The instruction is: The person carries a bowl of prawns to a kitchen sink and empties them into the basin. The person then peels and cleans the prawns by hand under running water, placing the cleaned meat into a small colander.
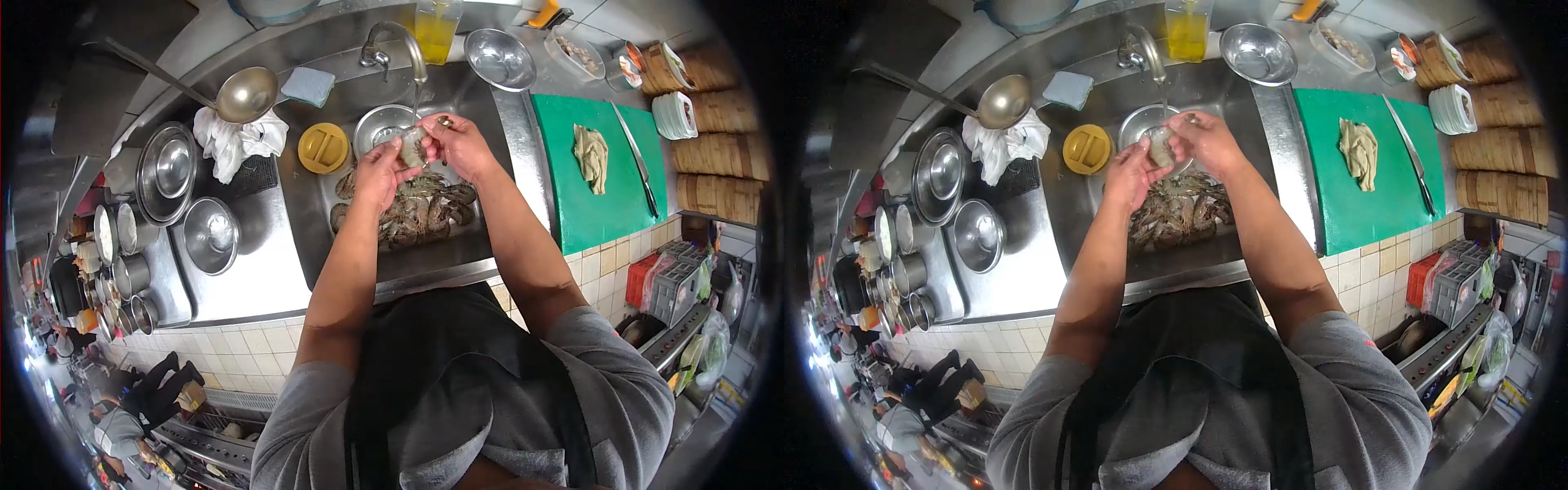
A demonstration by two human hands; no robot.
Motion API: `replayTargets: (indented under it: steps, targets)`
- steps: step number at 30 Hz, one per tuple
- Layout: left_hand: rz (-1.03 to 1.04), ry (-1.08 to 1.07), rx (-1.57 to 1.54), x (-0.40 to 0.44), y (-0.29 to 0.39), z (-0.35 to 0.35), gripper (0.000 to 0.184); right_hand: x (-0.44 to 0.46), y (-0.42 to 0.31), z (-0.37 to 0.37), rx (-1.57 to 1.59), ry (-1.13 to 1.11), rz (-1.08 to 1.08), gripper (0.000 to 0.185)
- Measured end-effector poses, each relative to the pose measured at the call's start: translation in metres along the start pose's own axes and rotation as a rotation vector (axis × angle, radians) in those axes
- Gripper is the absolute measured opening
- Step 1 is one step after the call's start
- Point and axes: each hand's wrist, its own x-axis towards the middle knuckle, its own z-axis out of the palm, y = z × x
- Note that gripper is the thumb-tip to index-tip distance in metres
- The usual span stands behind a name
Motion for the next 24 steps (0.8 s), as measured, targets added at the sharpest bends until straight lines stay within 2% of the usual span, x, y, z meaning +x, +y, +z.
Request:
replayTargets:
  steps: [3,6,8,10,11,16,18,21,23,24]
  targets:
    - [0.065,0.057,0.137,0.0,-0.003,-0.001,0.027,-0.009,0.005,0.007,0.029,0.033,0.074,0.021]
    - [-0.02,0.11,0.218,0.0,0.0,0.003,0.023,-0.011,0.027,0.019,-0.16,0.062,0.014,0.021]
    - [-0.146,0.102,0.055,0.004,-0.003,-0.001,0.016,-0.015,0.038,0.027,-0.264,0.111,-0.113,0.019]
    - [-0.177,0.097,-0.037,0.013,-0.009,-0.009,0.013,-0.019,0.043,0.029,-0.272,0.104,-0.155,0.017]
    - [-0.204,0.09,-0.126,0.016,-0.012,-0.013,0.012,-0.019,0.044,0.029,-0.242,0.093,-0.157,0.017]
    - [-0.203,0.119,-0.12,0.014,-0.02,-0.012,0.016,-0.024,0.035,0.029,-0.141,0.093,-0.091,0.017]
    - [-0.22,0.146,-0.146,0.006,-0.019,-0.003,0.017,-0.028,0.028,0.028,0.046,0.104,-0.117,0.016]
    - [-0.134,0.18,-0.216,-0.005,-0.011,0.016,0.021,-0.021,0.028,0.023,0.163,0.091,-0.147,0.019]
    - [0.046,0.051,-0.215,-0.006,-0.007,0.014,0.027,-0.017,0.023,0.018,0.238,0.098,-0.15,0.023]
    - [0.041,0.054,-0.217,-0.007,-0.002,0.014,0.027,-0.016,0.018,0.016,0.238,0.102,-0.145,0.023]
